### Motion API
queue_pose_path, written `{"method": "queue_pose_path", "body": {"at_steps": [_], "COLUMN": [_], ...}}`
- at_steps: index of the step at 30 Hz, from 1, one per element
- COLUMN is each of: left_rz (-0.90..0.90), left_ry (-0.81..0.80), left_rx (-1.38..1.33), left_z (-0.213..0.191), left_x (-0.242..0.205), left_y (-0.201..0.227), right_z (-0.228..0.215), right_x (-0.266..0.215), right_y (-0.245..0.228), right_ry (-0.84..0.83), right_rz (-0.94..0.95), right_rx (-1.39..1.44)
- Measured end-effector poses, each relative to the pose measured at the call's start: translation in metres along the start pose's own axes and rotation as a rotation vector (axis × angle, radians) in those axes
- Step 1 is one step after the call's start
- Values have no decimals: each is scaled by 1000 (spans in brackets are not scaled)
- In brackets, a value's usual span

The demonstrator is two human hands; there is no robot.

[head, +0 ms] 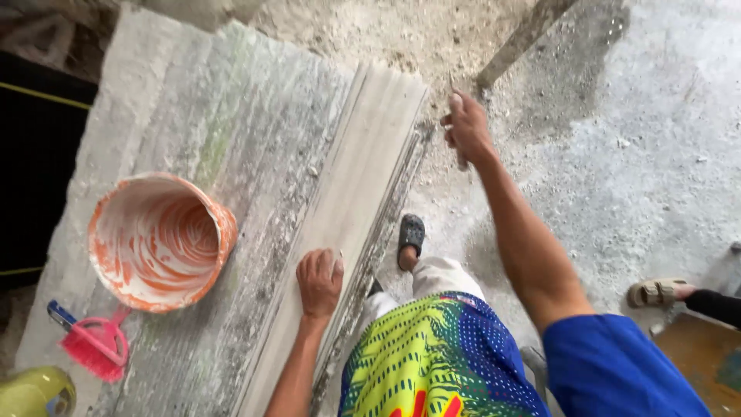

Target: The person applies plaster and uses a trowel to shape and smooth decorative molding on a workbench.

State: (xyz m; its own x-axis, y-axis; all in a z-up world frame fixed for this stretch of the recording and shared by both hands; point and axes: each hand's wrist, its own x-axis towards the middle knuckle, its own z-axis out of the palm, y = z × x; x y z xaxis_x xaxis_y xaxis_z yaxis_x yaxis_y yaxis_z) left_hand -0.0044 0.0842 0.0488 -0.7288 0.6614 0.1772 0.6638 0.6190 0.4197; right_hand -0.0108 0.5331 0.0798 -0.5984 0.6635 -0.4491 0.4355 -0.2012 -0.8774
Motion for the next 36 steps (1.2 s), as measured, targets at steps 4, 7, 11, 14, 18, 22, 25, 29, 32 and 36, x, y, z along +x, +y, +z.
{"method": "queue_pose_path", "body": {"at_steps": [4, 7, 11, 14, 18, 22, 25, 29, 32, 36], "left_rz": [-116, -184, -223, -225, -215, -236, -250, -226, -272, -250], "left_ry": [32, 43, 18, 18, 110, 148, 113, 137, 163, 121], "left_rx": [2, 12, 54, 59, 40, 27, 26, -7, 1, 0], "left_z": [3, 6, 1, -8, -16, -6, -9, -6, -5, 0], "left_x": [-18, -24, -24, -17, 7, 4, -10, 7, 6, -10], "left_y": [1, -1, -1, 7, 25, 26, 42, 37, 35, 42], "right_z": [-21, -17, -4, -2, -11, -8, -4, -13, -6, 5], "right_x": [-20, -11, 19, 27, 5, 29, 37, 25, 44, 112], "right_y": [16, 58, 82, 105, 115, 82, 67, 77, 84, 89], "right_ry": [-127, -212, -355, -396, -343, -343, -344, -329, -373, -241], "right_rz": [112, 280, 364, 368, 338, 347, 296, 313, 282, 227], "right_rx": [28, -73, -38, 55, 162, 44, -59, -100, -264, -30]}}
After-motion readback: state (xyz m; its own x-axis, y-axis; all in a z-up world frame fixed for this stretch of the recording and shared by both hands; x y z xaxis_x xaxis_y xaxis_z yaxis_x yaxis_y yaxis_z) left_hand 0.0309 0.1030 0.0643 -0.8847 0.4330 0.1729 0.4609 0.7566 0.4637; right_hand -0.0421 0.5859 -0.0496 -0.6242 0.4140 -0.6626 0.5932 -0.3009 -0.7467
